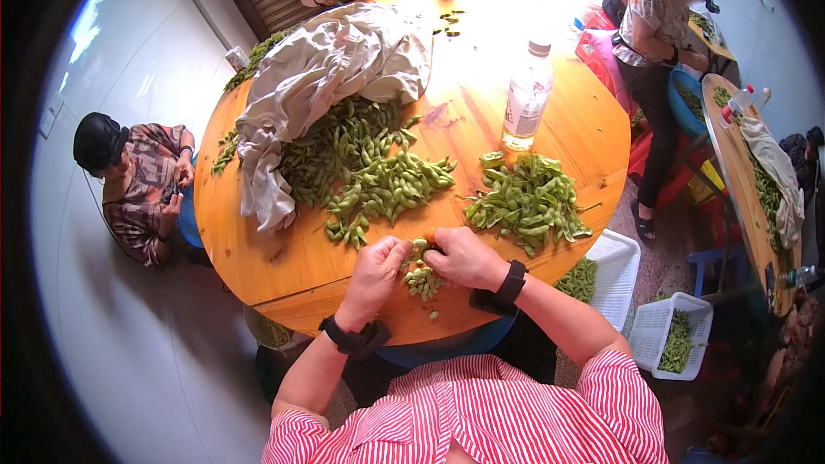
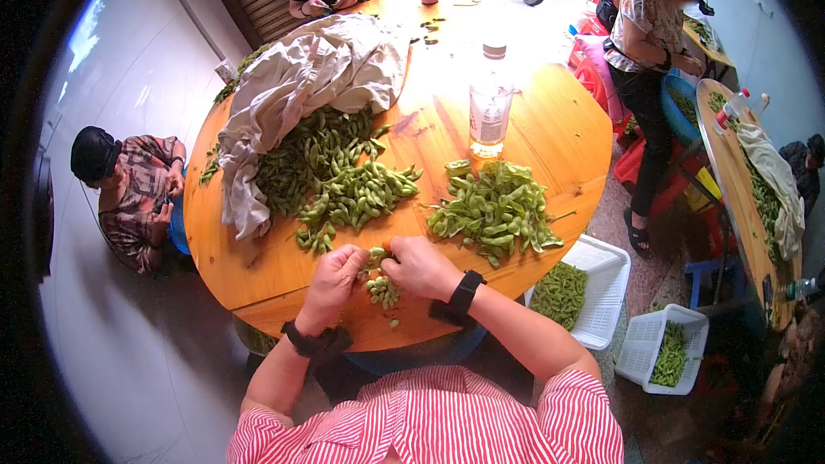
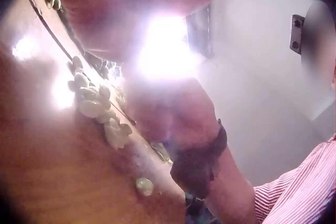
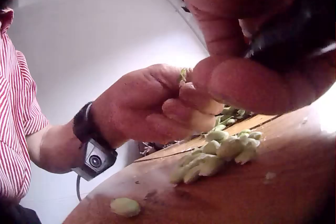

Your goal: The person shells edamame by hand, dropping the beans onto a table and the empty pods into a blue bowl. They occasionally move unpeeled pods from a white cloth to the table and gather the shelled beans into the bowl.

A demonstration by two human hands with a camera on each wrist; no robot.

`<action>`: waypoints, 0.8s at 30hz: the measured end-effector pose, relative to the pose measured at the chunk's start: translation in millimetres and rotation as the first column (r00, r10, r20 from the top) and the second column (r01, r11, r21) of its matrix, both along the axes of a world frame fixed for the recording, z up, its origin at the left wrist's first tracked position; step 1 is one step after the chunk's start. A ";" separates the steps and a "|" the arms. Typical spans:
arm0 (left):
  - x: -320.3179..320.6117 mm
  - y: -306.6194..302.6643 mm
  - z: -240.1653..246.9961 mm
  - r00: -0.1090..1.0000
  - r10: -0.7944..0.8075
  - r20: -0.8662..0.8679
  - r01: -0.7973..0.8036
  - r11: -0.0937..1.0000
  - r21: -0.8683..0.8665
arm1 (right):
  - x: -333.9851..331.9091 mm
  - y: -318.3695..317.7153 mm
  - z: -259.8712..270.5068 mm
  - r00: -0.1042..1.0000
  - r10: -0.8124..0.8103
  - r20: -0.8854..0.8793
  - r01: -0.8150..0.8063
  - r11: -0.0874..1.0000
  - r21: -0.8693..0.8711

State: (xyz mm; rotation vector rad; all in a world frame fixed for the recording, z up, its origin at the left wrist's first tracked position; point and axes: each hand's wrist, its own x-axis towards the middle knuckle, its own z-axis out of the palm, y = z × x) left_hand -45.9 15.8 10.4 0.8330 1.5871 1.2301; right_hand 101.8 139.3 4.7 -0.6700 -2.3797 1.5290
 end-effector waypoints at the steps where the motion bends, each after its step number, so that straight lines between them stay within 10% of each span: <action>1: -1.2 -0.3 -4.1 0.996 -0.011 -0.083 0.015 0.999 0.046 | -0.8 -0.3 -5.5 0.998 -0.011 -0.054 0.026 0.956 0.293; 8: 3.8 -0.9 -4.2 0.947 -0.007 -0.322 0.021 0.999 0.040 | -1.4 -9.0 3.0 0.996 -0.038 -0.077 0.066 0.914 0.401; 16: -0.1 -6.2 10.1 0.987 -0.157 -0.018 0.155 0.985 -0.070 | 0.2 -7.9 3.2 0.999 0.033 0.041 -0.050 0.849 0.527; 24: -7.6 -9.0 -1.5 0.981 -0.176 -0.078 0.167 0.979 -0.115 | -1.2 -6.2 1.6 0.994 0.083 0.066 -0.105 0.853 0.511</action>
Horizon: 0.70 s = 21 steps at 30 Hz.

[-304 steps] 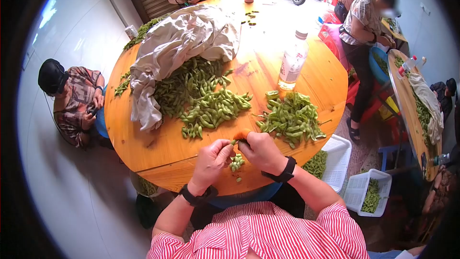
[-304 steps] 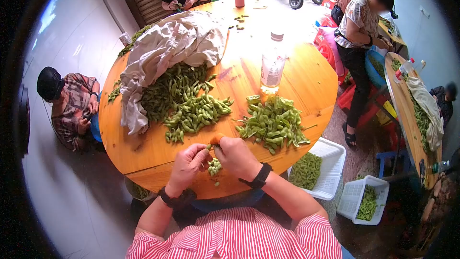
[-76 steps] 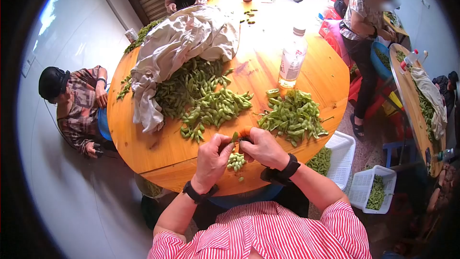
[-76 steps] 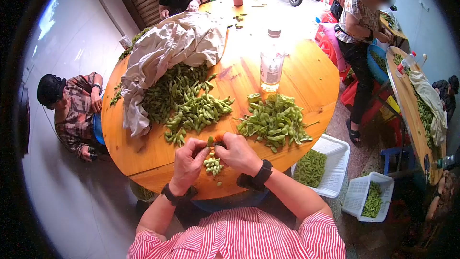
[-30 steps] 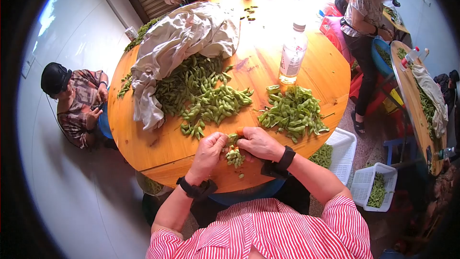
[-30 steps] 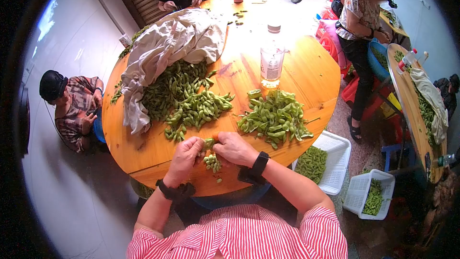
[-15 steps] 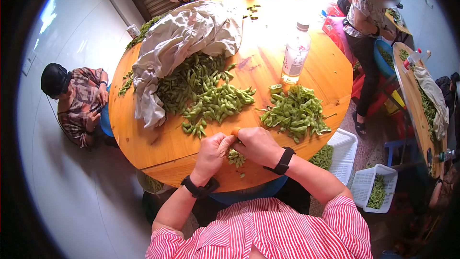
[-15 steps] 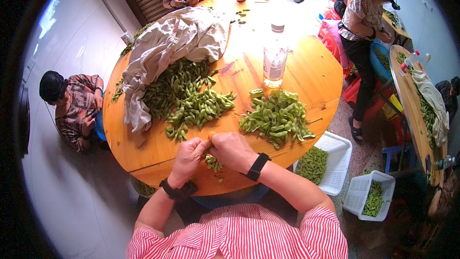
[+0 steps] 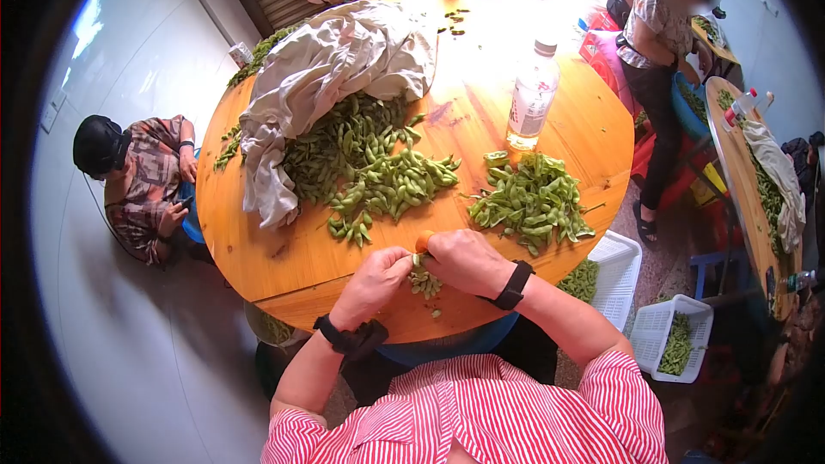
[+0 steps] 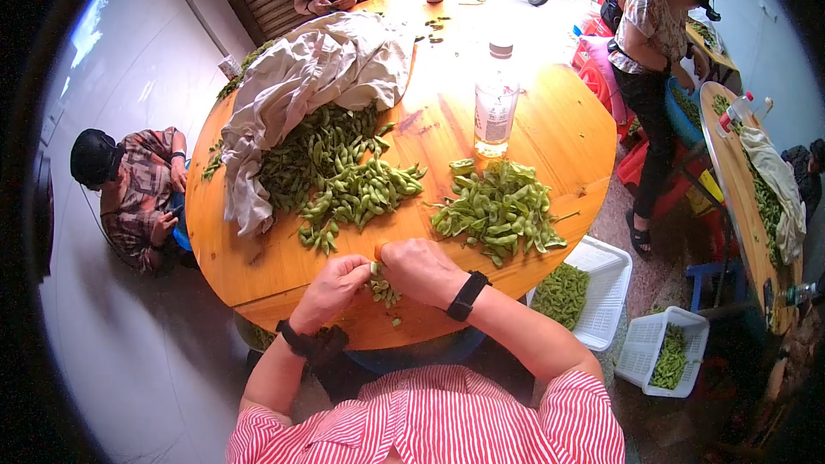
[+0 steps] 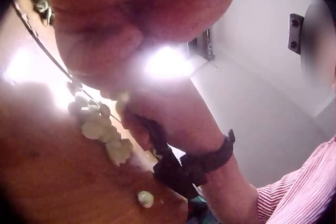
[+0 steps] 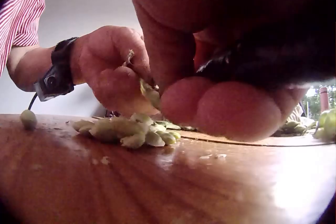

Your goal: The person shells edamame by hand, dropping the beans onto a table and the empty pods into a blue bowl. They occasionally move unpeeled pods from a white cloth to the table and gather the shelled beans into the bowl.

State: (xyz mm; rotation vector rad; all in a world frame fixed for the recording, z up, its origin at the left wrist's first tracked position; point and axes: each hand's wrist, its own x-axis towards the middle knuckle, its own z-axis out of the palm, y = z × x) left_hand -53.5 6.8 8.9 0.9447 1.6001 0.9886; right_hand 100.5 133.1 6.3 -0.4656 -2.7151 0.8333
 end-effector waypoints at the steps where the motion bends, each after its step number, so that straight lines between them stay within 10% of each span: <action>1: -1.3 0.5 -4.8 0.999 -0.005 -0.034 0.006 0.999 0.051 | -0.2 -0.9 2.2 1.000 -0.023 0.004 0.023 1.000 0.004; 7: 16.2 1.0 9.8 0.761 0.015 -0.648 0.092 0.987 0.132 | 0.6 -1.8 -4.0 1.000 0.018 -0.026 -0.014 0.986 0.167; 11: 22.2 -3.3 16.0 0.665 0.033 -0.746 0.117 0.982 0.147 | 3.9 -0.8 -1.2 0.999 -0.024 -0.027 0.029 0.977 0.213; 16: 1.3 -3.5 12.8 0.954 0.113 -0.276 -0.079 0.988 0.133 | 7.2 -0.4 0.9 0.991 -0.089 -0.098 0.096 0.993 0.065; 21: 7.0 -1.3 16.7 0.994 0.082 0.072 -0.087 0.994 0.062 | 9.4 4.1 3.7 0.981 -0.135 -0.140 0.108 0.977 -0.184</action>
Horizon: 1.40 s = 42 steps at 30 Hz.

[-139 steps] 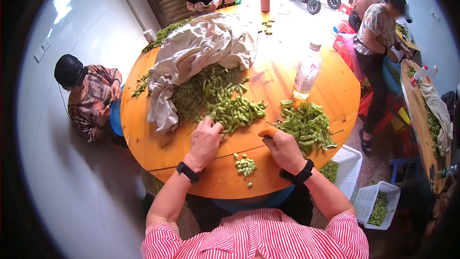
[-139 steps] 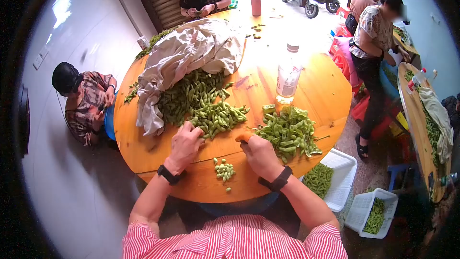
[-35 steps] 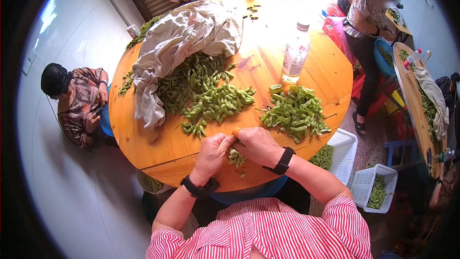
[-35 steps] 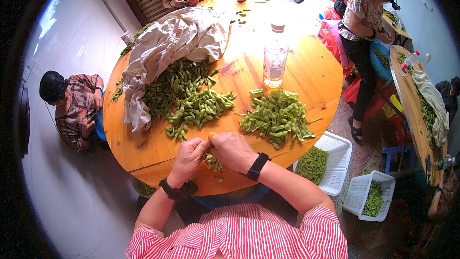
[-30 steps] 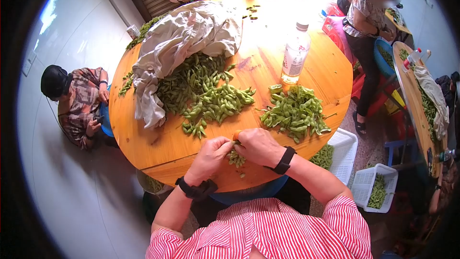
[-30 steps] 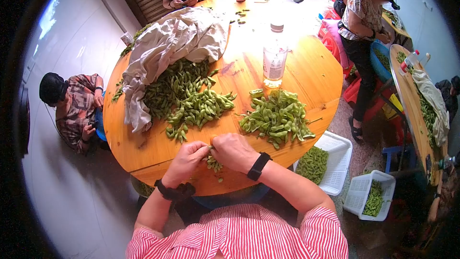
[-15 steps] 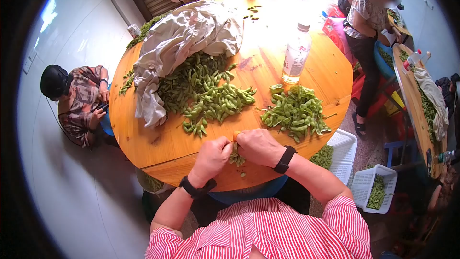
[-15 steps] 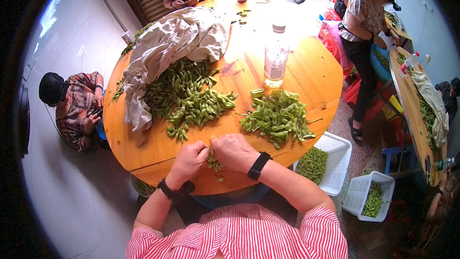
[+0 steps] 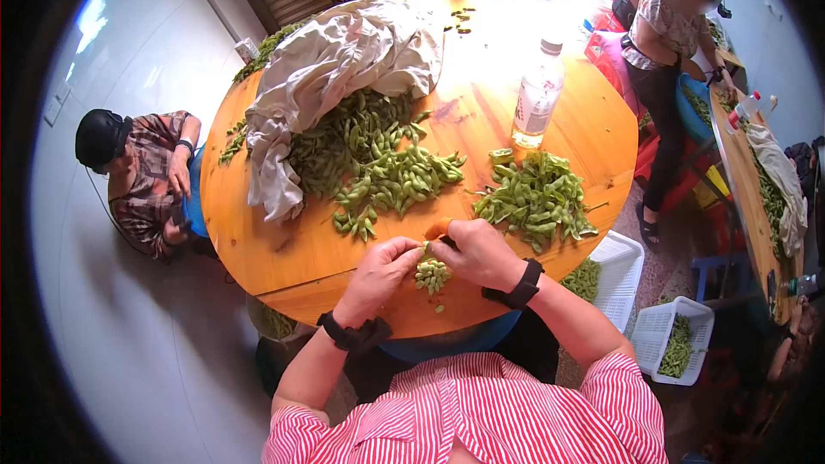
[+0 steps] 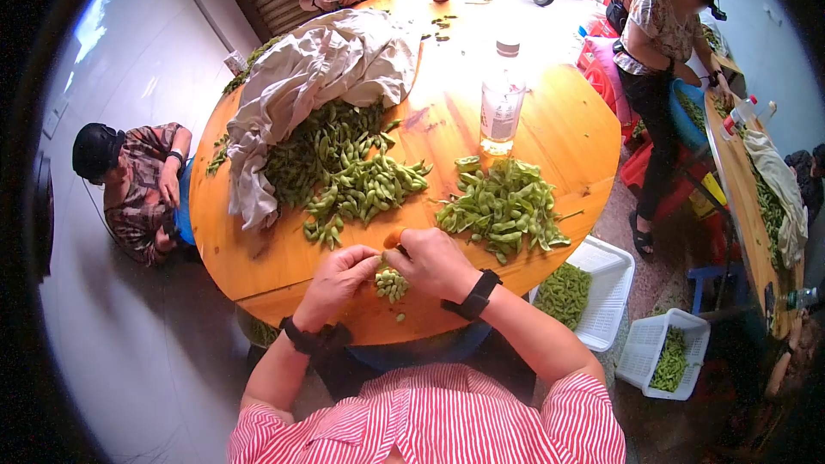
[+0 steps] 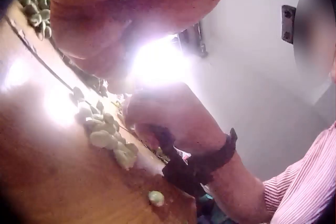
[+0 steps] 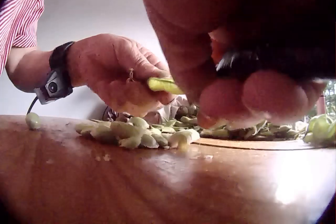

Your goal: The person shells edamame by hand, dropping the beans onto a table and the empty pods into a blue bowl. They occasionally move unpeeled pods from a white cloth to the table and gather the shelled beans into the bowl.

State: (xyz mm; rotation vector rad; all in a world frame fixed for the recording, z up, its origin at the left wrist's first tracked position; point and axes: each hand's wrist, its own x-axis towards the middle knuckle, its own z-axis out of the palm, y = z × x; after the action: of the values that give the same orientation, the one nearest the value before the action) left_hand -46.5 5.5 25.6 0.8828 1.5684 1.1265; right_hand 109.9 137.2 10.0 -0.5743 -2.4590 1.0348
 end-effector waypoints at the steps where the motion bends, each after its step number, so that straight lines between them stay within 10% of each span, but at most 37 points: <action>1: 1.4 0.8 3.7 0.990 0.004 0.139 0.004 0.998 -0.060 | 0.9 0.4 2.5 0.999 0.050 -0.010 -0.050 0.994 -0.095; 8: -1.6 3.0 5.1 0.902 0.103 0.419 -0.085 0.994 -0.061 | 10.3 8.5 7.0 0.997 -0.061 -0.038 0.051 0.969 -0.242; 14: -3.1 3.5 -7.1 1.000 -0.012 -0.027 0.012 1.000 -0.002 | 20.5 21.0 18.4 0.987 -0.148 -0.061 0.129 0.962 -0.239; 17: -20.4 15.0 -10.0 0.749 0.089 -0.657 0.076 0.973 0.218 | 32.2 40.8 23.9 0.945 -0.313 -0.097 0.321 0.943 0.085; 23: -44.6 53.4 -2.4 0.515 0.169 -0.840 0.035 0.975 0.218 | 50.3 52.3 32.0 0.892 -0.452 0.005 0.418 0.829 0.372; 28: -78.5 56.3 -4.8 0.261 0.126 -0.957 -0.149 0.985 0.089 | 49.8 37.3 23.3 0.912 -0.387 -0.139 0.410 0.880 0.241; 36: -79.1 32.2 -4.9 0.297 0.296 -0.908 -0.063 0.955 0.290 | 26.9 9.5 8.8 0.981 -0.102 -0.167 0.099 0.995 -0.029; 39: -53.8 23.0 1.8 0.831 0.313 -0.460 -0.223 0.945 0.239 | 15.9 -0.1 4.4 0.980 -0.137 -0.144 0.101 0.967 -0.233; 42: -18.6 10.9 7.4 0.965 0.258 0.040 -0.262 0.952 0.157 | 7.5 -8.4 -0.4 0.983 -0.101 -0.154 0.046 0.945 -0.324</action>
State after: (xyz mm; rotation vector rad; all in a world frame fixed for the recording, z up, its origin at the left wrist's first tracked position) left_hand -65.1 16.4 32.9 0.7821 1.6284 1.4623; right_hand 117.3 128.8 9.7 -0.6432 -2.1212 1.4027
